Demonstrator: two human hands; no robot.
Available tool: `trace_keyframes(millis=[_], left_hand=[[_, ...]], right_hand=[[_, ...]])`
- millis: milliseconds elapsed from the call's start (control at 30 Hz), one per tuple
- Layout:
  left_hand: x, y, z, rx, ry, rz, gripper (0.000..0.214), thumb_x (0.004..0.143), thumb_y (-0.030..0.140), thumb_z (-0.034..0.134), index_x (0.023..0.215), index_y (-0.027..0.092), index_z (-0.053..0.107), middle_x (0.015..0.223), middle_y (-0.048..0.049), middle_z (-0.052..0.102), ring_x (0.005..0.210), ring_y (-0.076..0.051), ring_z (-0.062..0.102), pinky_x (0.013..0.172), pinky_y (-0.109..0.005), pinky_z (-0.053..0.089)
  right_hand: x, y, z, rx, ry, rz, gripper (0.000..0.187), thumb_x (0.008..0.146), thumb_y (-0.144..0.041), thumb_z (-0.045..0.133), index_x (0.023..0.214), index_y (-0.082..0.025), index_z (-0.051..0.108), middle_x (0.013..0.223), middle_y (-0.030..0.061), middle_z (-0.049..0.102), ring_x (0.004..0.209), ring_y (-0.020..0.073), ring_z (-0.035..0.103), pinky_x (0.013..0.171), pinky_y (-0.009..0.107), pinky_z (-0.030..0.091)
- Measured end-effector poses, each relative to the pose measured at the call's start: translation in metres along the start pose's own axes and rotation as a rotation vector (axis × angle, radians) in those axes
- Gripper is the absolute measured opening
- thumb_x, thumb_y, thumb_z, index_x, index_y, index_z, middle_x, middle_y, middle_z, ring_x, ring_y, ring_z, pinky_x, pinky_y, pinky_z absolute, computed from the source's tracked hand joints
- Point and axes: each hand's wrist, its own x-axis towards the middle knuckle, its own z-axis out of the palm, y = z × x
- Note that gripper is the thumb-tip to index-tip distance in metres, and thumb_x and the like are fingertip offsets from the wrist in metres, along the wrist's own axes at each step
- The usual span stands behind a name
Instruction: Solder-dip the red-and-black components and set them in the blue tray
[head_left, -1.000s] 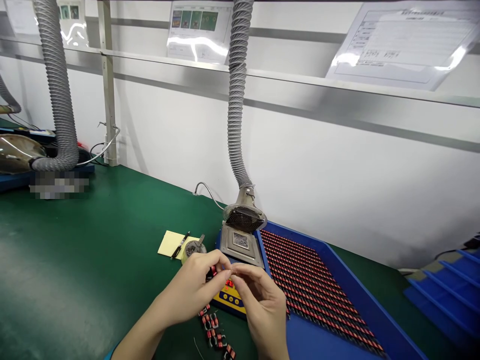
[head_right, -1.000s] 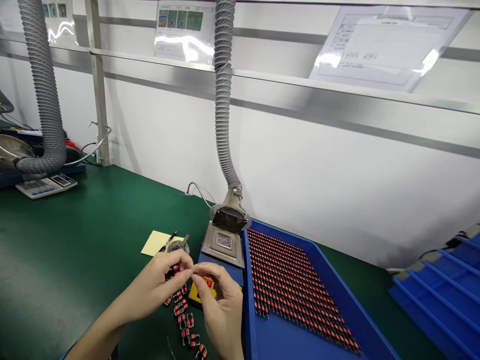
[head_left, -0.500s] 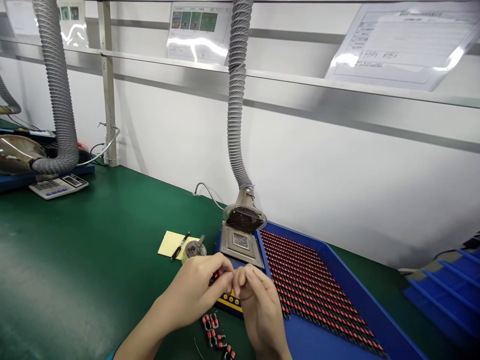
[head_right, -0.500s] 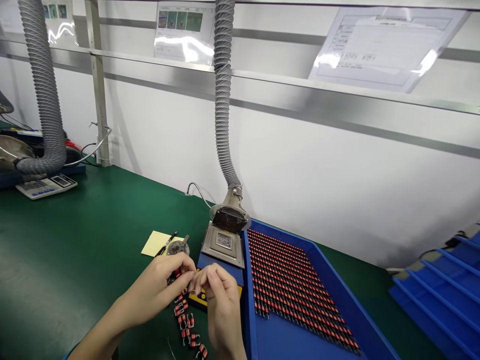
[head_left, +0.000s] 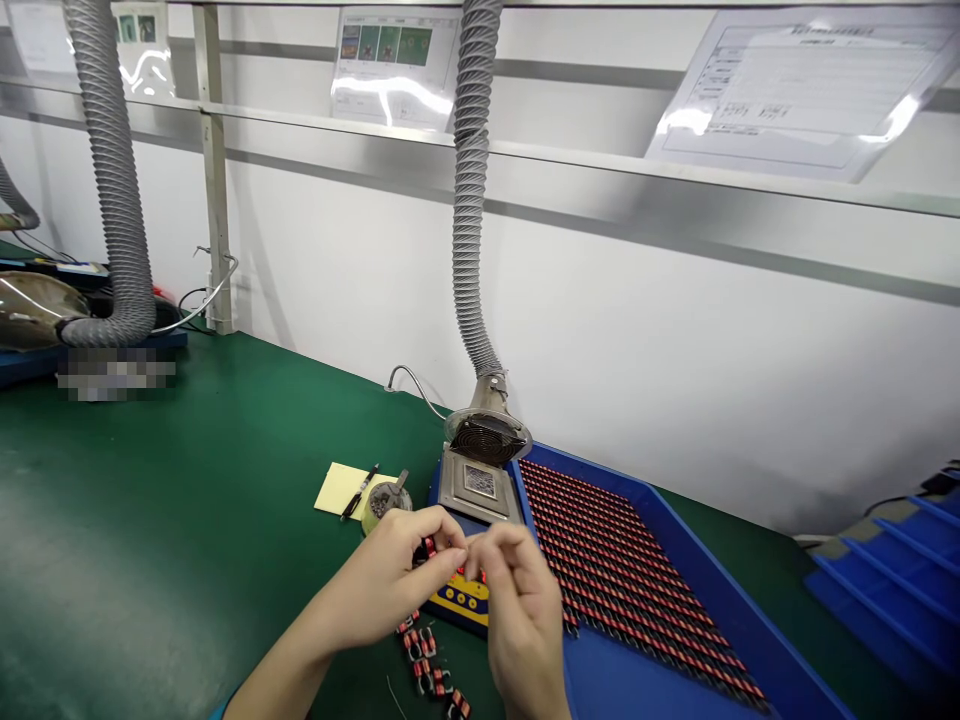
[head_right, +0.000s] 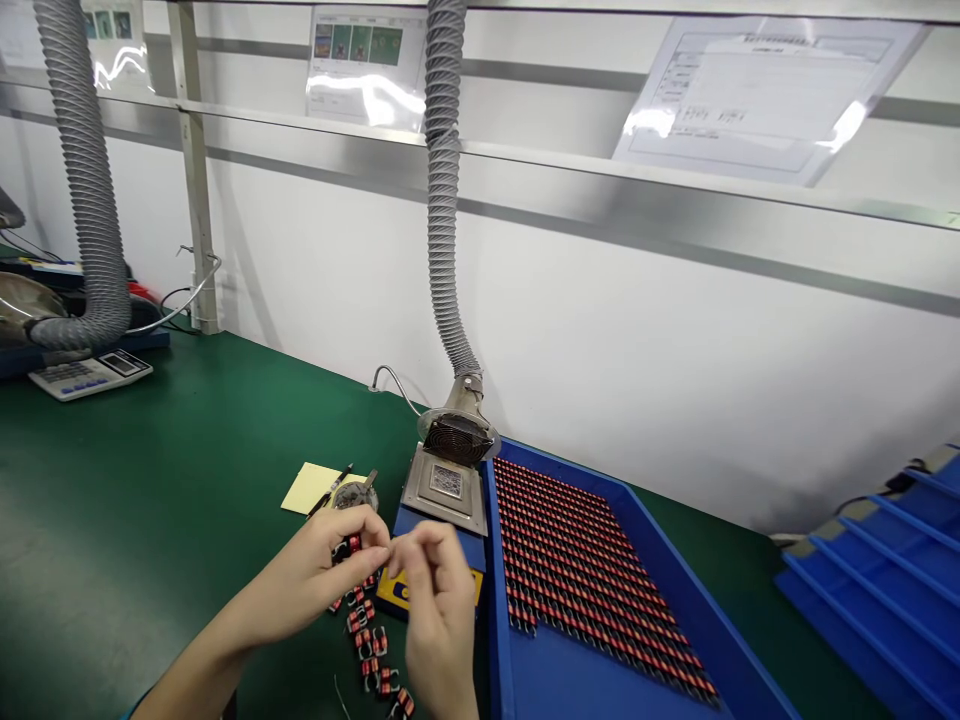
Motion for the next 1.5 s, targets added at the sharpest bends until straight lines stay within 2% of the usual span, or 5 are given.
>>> trace_keyframes(millis=[400, 600, 1000, 1233, 1500], left_hand=[[0.007, -0.013, 0.006, -0.576, 0.07, -0.07, 0.038, 0.086, 0.025, 0.057, 0.123, 0.022, 0.048, 0.098, -0.002, 0.058, 0.087, -0.015, 0.056, 0.08, -0.029, 0.045], [0.01, -0.014, 0.011, -0.488, 0.143, -0.089, 0.036, 0.078, 0.017, 0.066, 0.114, 0.021, 0.063, 0.118, -0.0076, 0.066, 0.115, -0.021, 0.056, 0.096, -0.031, 0.042], [0.019, -0.024, 0.006, -0.665, 0.426, -0.191, 0.022, 0.069, 0.034, 0.078, 0.068, 0.013, 0.073, 0.064, -0.0052, 0.07, 0.062, -0.013, 0.06, 0.061, -0.023, 0.047], [0.016, -0.024, -0.005, -0.784, 0.647, -0.1, 0.026, 0.07, 0.045, 0.075, 0.073, 0.02, 0.069, 0.073, 0.0008, 0.072, 0.081, -0.012, 0.065, 0.084, -0.024, 0.049], [0.011, -0.021, -0.019, -0.562, 0.247, -0.171, 0.02, 0.061, 0.024, 0.085, 0.077, 0.014, 0.079, 0.087, -0.0099, 0.076, 0.082, -0.02, 0.065, 0.071, -0.025, 0.049]], right_hand=[[0.001, 0.004, 0.014, 0.48, 0.001, 0.395, 0.015, 0.081, -0.036, 0.072, 0.078, -0.022, 0.066, 0.075, -0.0017, 0.063, 0.073, 0.0126, 0.059, 0.068, 0.023, 0.049], [-0.002, 0.01, 0.029, 0.728, 0.008, 0.524, 0.025, 0.072, -0.029, 0.081, 0.096, -0.024, 0.072, 0.1, 0.0032, 0.072, 0.092, 0.016, 0.067, 0.081, 0.026, 0.053], [-0.006, 0.024, 0.03, 0.489, 0.038, 0.518, 0.022, 0.067, -0.031, 0.085, 0.084, -0.02, 0.074, 0.091, 0.0031, 0.072, 0.09, 0.016, 0.066, 0.081, 0.025, 0.054], [-0.005, 0.013, 0.031, 0.569, 0.011, 0.626, 0.021, 0.065, -0.027, 0.086, 0.08, -0.017, 0.074, 0.084, 0.003, 0.073, 0.075, 0.0135, 0.068, 0.075, 0.023, 0.055], [-0.002, 0.012, 0.025, 0.665, 0.068, 0.661, 0.02, 0.064, -0.026, 0.087, 0.08, -0.022, 0.075, 0.083, 0.0003, 0.073, 0.074, 0.0129, 0.068, 0.076, 0.026, 0.056]])
